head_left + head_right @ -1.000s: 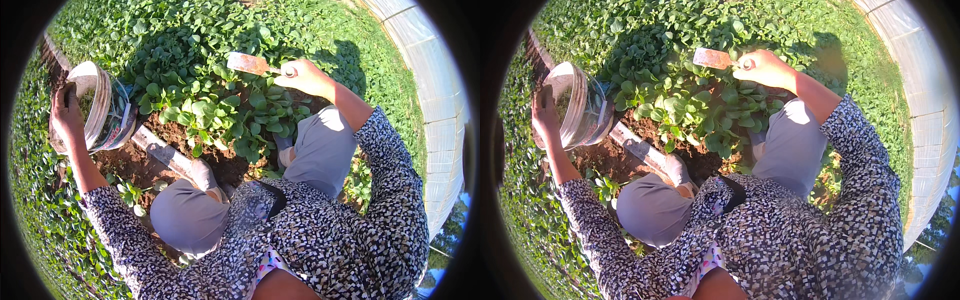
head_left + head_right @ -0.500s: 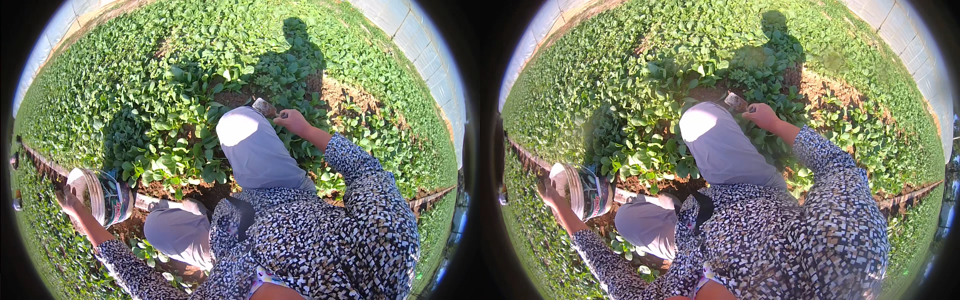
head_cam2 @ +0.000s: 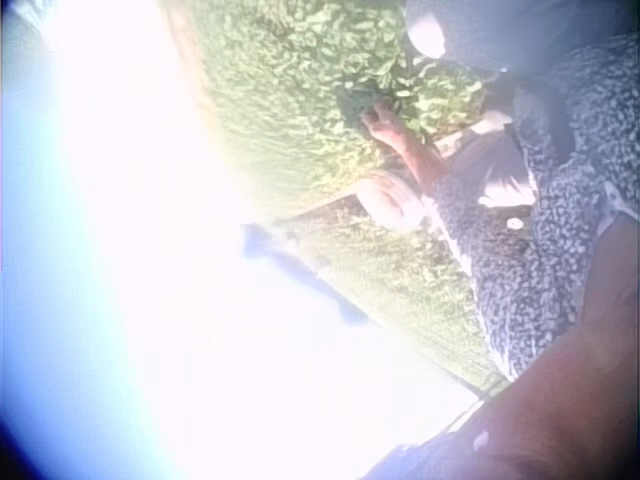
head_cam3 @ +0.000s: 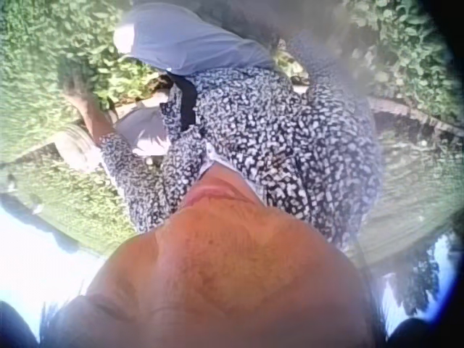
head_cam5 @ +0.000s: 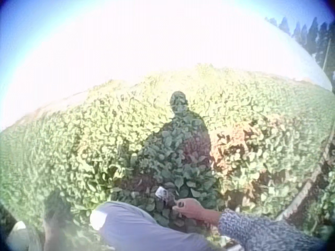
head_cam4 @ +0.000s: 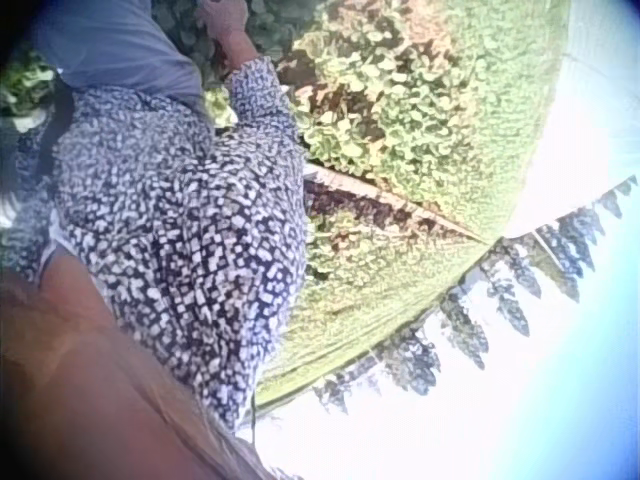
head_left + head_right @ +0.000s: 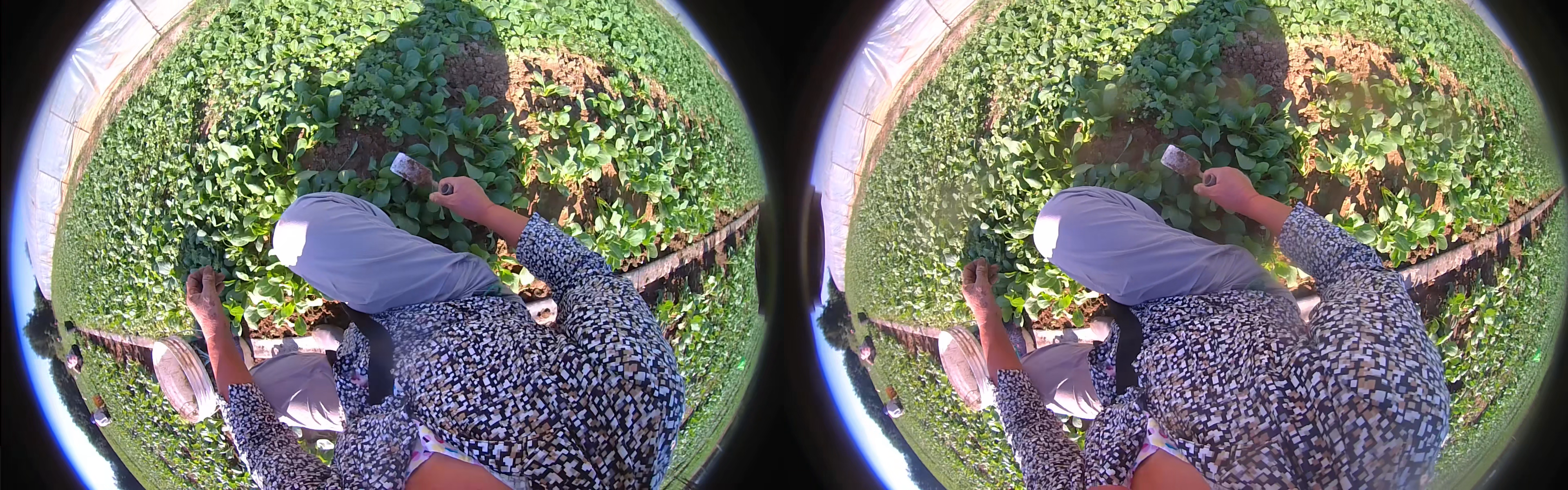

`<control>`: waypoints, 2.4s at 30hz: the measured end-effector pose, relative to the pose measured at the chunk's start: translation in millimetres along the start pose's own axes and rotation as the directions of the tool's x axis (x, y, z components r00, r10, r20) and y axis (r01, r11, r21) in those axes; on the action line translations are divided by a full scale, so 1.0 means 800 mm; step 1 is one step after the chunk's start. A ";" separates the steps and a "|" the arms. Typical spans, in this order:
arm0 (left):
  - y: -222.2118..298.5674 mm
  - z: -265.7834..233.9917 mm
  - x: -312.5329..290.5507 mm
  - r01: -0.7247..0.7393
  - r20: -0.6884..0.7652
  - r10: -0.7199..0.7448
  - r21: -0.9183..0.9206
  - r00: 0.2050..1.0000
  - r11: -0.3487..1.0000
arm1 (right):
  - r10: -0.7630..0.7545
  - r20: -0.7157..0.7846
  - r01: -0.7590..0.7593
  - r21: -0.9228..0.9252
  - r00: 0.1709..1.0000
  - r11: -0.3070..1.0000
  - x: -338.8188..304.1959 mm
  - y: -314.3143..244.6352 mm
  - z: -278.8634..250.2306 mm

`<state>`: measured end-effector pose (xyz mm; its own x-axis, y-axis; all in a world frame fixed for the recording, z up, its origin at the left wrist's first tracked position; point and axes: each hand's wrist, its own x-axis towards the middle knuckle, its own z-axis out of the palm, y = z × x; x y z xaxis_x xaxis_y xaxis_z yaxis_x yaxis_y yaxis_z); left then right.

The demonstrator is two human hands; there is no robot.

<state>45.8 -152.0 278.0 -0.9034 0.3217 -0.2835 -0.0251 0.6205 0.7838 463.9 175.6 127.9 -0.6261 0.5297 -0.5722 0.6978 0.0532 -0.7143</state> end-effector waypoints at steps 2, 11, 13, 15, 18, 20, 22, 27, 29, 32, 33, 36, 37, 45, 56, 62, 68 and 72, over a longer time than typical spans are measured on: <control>0.036 0.032 -0.019 -0.062 0.090 0.062 0.007 0.994 0.998 | -0.050 -0.064 0.045 -0.087 0.997 0.995 0.022 -0.001 0.004; 0.055 0.041 -0.053 -0.095 0.141 0.092 0.017 0.986 0.995 | -0.135 0.208 0.232 -0.571 0.969 0.787 0.017 0.028 0.029; 0.030 0.031 -0.055 -0.031 0.134 0.031 -0.008 0.990 0.999 | -0.125 0.281 0.271 -0.575 0.952 0.772 -0.001 0.028 0.039; 0.025 0.039 -0.061 0.000 0.131 0.009 -0.068 0.991 0.998 | -0.095 0.260 0.232 -0.572 0.961 0.787 -0.012 0.037 0.046; 0.030 0.049 -0.063 0.006 0.054 0.003 -0.160 0.999 0.987 | -0.122 0.166 0.193 -0.527 0.978 0.828 -0.026 0.040 0.061; 0.043 0.060 -0.061 -0.010 0.069 0.025 -0.214 0.997 0.977 | -0.095 0.153 0.159 -0.502 0.984 0.850 -0.025 0.043 0.064; 0.050 0.058 -0.062 -0.037 0.084 0.067 -0.321 0.994 0.946 | -0.071 0.188 0.155 -0.485 0.980 0.861 -0.010 0.041 0.068; 0.020 -0.016 -0.052 -0.056 0.040 0.112 -0.669 0.993 0.741 | 0.047 0.124 0.012 -0.438 0.991 0.899 0.017 -0.011 0.118; 0.020 -0.026 -0.057 -0.144 -0.033 0.183 -0.758 0.982 0.636 | 0.055 0.086 -0.015 -0.409 0.995 0.912 0.017 -0.016 0.126; 0.010 -0.066 -0.075 -0.259 -0.115 0.265 -0.748 0.957 0.611 | 0.037 0.074 -0.012 -0.321 0.997 0.947 0.012 -0.024 0.154; 0.005 -0.076 -0.079 -0.272 -0.137 0.260 -0.747 0.956 0.607 | 0.034 0.073 -0.011 -0.293 0.997 0.956 0.008 -0.025 0.160; 0.001 -0.084 -0.090 -0.302 -0.178 0.263 -0.757 0.948 0.580 | 0.022 0.063 -0.010 -0.192 0.998 0.981 -0.008 -0.021 0.148; 0.002 -0.081 -0.089 -0.304 -0.177 0.268 -0.763 0.947 0.570 | 0.021 0.054 -0.012 -0.160 0.998 0.987 -0.011 -0.019 0.146; 0.016 -0.043 -0.070 -0.263 -0.137 0.258 -0.790 0.956 0.554 | 0.007 -0.003 -0.006 0.231 1.000 0.973 -0.037 -0.004 0.111; -0.023 0.019 -0.055 0.003 -0.026 -0.032 -0.726 0.999 0.687 | -0.078 -0.078 0.107 0.499 0.994 0.860 -0.004 -0.013 0.083; -0.063 0.075 -0.084 0.363 0.144 -0.337 -0.245 0.930 0.899 | -0.103 -0.040 0.110 0.505 0.994 0.856 0.009 -0.067 0.086; -0.120 0.146 -0.082 0.388 0.281 -0.300 -0.348 0.912 0.853 | -0.008 -0.057 0.038 0.554 0.998 0.832 0.000 -0.075 0.076; -0.105 0.211 -0.056 0.362 0.377 -0.252 -0.256 0.891 0.896 | 0.121 -0.109 -0.039 0.565 0.987 0.824 -0.006 -0.049 0.084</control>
<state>160.8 -98.0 131.7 -0.6377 0.3994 -0.6587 -0.4589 0.4898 0.7413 415.9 113.9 131.7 -0.4956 0.6211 -0.6071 0.4024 -0.4553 -0.7942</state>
